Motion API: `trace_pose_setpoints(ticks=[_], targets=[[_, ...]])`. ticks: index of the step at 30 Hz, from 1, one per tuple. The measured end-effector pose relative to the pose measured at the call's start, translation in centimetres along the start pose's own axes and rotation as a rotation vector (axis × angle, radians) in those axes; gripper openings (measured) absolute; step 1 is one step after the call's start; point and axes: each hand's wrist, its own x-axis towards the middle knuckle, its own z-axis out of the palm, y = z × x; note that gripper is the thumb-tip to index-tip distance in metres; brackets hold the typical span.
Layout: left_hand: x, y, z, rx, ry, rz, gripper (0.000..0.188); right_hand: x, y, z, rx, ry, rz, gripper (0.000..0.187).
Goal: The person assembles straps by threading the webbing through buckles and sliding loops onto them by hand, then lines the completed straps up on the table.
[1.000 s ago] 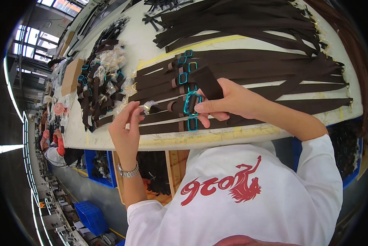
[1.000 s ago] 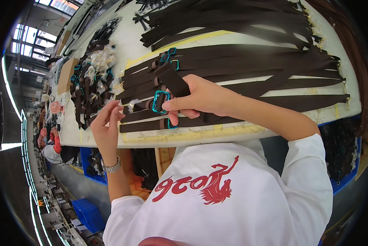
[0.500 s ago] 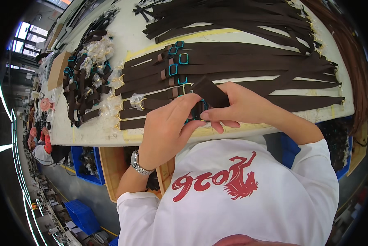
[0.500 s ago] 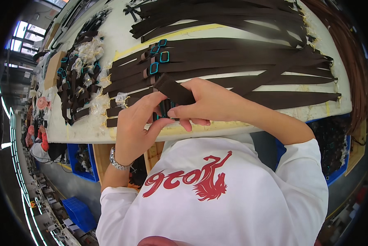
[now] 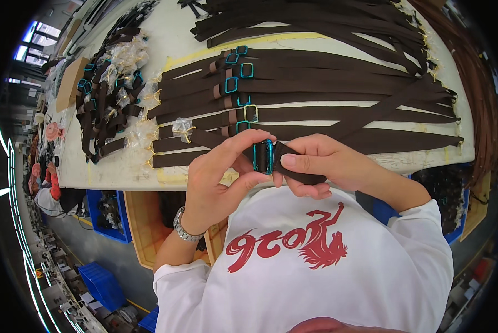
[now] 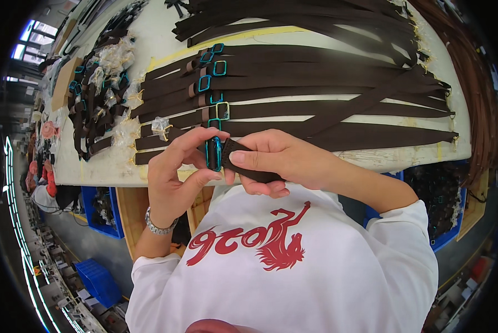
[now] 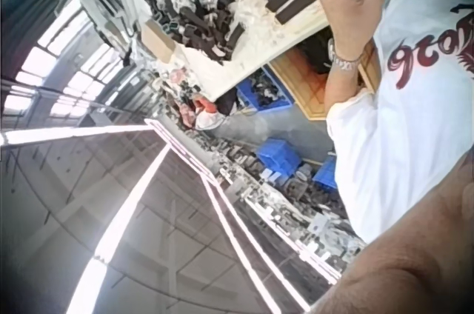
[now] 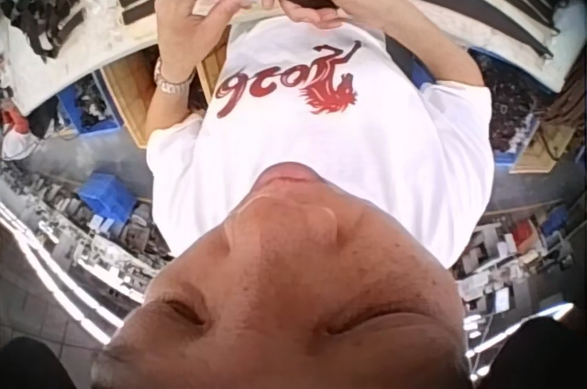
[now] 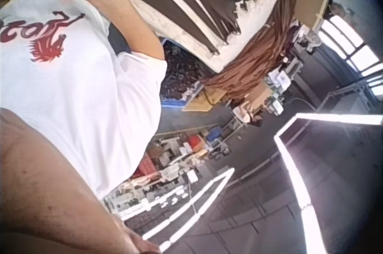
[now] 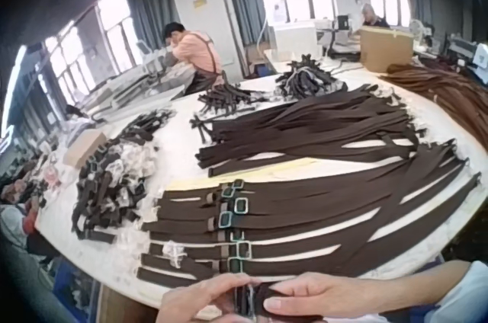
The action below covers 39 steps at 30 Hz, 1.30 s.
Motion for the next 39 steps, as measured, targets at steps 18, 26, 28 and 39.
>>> trace_pose_setpoints(ticks=[18,26,28,39], targets=[[-4.3,-0.7,1.7,-0.165,-0.259,-0.219,0.056,-1.7,4.4,2.1,0.117,0.084,0.178,0.037],[-4.3,-0.1,3.2,-0.383,-0.037,-0.431,0.056,-1.3,5.2,2.5,0.305,0.172,0.128,0.037],[-4.2,-0.3,2.6,-0.331,-0.081,-0.409,0.057,-1.3,4.9,2.6,0.295,0.207,0.139,0.034],[-4.5,2.1,3.0,0.095,-0.058,-0.224,0.056,-1.5,5.3,2.2,0.093,0.183,0.074,0.03]])
